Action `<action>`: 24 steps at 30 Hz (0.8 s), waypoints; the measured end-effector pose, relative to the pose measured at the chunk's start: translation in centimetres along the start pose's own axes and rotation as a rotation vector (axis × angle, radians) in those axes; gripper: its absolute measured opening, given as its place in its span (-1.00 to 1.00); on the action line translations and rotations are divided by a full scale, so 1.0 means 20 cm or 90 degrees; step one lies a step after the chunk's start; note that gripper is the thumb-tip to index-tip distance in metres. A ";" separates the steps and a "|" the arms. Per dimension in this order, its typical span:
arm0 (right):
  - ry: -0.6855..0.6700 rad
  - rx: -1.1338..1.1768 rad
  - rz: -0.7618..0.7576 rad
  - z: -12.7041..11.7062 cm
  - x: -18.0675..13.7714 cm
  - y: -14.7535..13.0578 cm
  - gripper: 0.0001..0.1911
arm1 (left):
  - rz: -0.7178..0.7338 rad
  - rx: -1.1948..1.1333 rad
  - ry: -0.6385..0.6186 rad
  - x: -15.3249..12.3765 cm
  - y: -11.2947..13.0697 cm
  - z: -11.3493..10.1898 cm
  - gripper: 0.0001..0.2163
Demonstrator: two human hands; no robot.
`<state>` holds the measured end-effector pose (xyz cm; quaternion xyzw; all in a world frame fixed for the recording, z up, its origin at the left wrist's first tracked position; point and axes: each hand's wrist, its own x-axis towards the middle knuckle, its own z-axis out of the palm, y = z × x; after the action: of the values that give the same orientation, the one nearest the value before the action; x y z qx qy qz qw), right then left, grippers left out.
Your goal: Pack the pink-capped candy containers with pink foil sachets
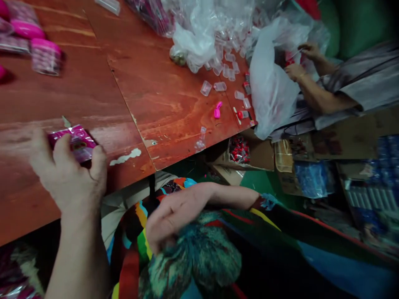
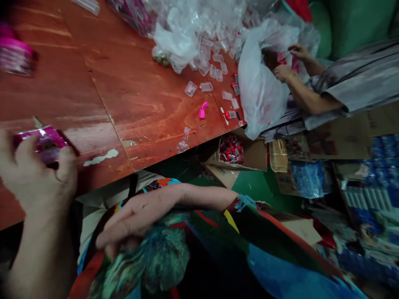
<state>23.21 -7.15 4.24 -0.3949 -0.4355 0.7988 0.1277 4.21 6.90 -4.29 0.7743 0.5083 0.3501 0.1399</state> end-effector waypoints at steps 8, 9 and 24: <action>0.266 -0.724 0.033 -0.12 0.01 0.12 -0.67 | -0.030 -0.003 0.058 -0.02 0.01 -0.01 -0.57; 0.236 -0.690 -0.024 -0.12 0.02 0.09 -0.66 | -0.027 0.000 0.053 -0.02 0.01 -0.02 -0.59; 0.649 -0.343 -0.308 -0.57 0.06 0.06 -0.74 | -0.007 0.048 -0.083 -0.02 0.01 -0.01 -0.57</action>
<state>31.03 -0.53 -0.88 -0.6351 -0.5829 0.3204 0.3927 4.19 6.35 -4.23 0.7976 0.5149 0.2786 0.1455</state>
